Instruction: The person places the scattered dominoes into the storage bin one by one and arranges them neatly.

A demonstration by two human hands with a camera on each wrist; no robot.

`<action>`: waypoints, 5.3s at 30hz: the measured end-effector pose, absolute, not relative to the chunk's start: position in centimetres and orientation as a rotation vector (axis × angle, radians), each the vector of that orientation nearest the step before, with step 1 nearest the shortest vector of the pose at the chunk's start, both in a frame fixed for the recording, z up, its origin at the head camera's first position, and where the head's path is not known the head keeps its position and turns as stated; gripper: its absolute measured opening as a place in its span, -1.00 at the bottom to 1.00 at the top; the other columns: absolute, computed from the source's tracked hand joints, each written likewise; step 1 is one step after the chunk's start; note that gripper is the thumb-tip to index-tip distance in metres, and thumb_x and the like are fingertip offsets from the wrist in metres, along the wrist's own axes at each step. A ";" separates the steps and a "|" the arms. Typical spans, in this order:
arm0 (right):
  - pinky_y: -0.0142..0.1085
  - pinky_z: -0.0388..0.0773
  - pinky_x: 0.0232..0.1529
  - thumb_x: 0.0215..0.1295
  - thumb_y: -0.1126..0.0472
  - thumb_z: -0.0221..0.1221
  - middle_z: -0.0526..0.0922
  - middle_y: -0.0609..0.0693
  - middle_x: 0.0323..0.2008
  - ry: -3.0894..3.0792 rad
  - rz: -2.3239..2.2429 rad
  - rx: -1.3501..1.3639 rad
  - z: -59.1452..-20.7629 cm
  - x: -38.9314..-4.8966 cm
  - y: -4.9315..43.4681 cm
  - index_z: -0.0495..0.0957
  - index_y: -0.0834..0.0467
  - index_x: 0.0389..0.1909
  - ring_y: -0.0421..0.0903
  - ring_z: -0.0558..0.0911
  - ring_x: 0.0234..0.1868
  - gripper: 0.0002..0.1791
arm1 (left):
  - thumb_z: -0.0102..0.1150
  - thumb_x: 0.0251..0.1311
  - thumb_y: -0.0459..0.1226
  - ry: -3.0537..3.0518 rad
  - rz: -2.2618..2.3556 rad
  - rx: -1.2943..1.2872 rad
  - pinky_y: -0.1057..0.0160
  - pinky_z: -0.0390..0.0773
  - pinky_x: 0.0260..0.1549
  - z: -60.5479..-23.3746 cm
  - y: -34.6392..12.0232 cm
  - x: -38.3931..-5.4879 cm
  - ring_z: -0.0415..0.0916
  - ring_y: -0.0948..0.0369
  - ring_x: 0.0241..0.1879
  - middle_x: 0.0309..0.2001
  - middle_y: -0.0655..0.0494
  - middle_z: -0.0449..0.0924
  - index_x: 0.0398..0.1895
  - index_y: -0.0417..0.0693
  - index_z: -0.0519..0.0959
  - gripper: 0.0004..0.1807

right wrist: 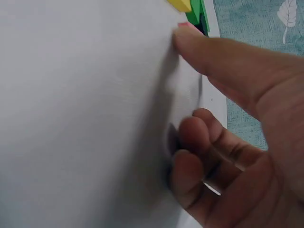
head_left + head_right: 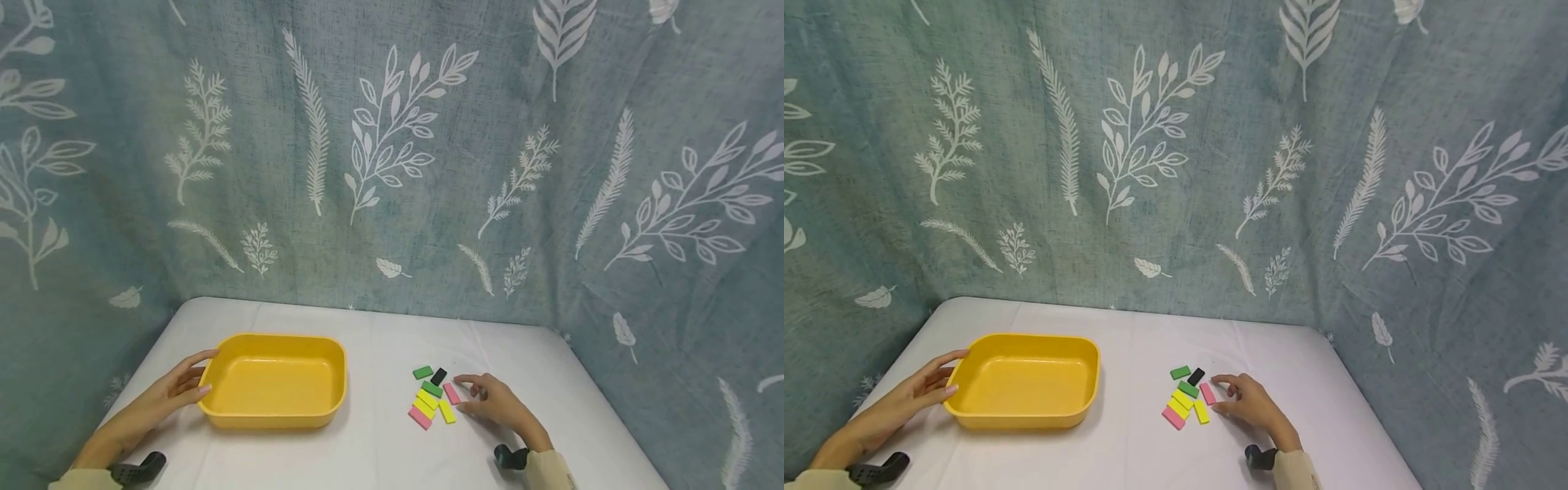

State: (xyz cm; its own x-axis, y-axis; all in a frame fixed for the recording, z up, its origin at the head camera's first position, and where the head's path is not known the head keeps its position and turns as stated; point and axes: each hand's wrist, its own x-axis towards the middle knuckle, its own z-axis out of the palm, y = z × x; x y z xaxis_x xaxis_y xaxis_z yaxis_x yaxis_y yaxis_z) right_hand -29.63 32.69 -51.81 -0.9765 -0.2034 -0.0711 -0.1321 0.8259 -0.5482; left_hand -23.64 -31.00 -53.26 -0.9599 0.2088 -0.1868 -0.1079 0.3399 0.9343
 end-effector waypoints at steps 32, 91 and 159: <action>-0.26 0.36 -0.36 0.11 0.08 0.54 0.53 0.01 -0.31 2.751 -0.895 -0.356 -51.4 -30.8 32.8 0.66 0.04 0.11 -0.08 0.42 -0.34 -0.48 | 0.17 0.47 -0.03 2.322 1.696 0.178 -0.50 0.03 0.35 -53.1 -31.2 -23.5 -0.09 -0.41 0.51 0.57 -0.41 -0.09 0.67 0.10 -0.07 -0.13; -0.34 0.45 -0.45 0.21 -0.06 0.47 0.60 0.04 -0.24 2.999 -1.001 -0.584 -48.8 -31.6 25.5 0.65 0.02 0.03 -0.13 0.46 -0.42 -0.56 | 0.21 0.44 -0.06 2.333 1.695 0.179 -0.51 0.10 0.31 -53.3 -31.2 -23.6 -0.01 -0.39 0.50 0.54 -0.41 0.01 0.67 0.12 -0.06 -0.11; -0.41 0.43 -0.41 0.19 -0.31 0.39 0.65 -0.13 -0.28 2.904 -0.754 -1.085 -45.1 -34.0 6.8 0.69 0.00 0.04 -0.23 0.49 -0.33 -0.43 | 0.21 0.44 -0.05 2.361 1.685 0.208 -0.44 0.28 0.26 -53.3 -31.0 -23.5 0.15 -0.34 0.43 0.53 -0.40 0.06 0.66 0.10 -0.04 -0.12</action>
State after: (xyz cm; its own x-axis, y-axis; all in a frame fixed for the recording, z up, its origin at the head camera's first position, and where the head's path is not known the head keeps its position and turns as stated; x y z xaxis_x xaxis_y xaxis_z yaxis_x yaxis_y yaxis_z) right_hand -33.96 6.80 -45.12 -0.7676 -0.6071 0.2052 -0.6303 0.6573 -0.4130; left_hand -23.48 -30.98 -53.30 -0.9629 0.2484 -0.1056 -0.0191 0.3275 0.9446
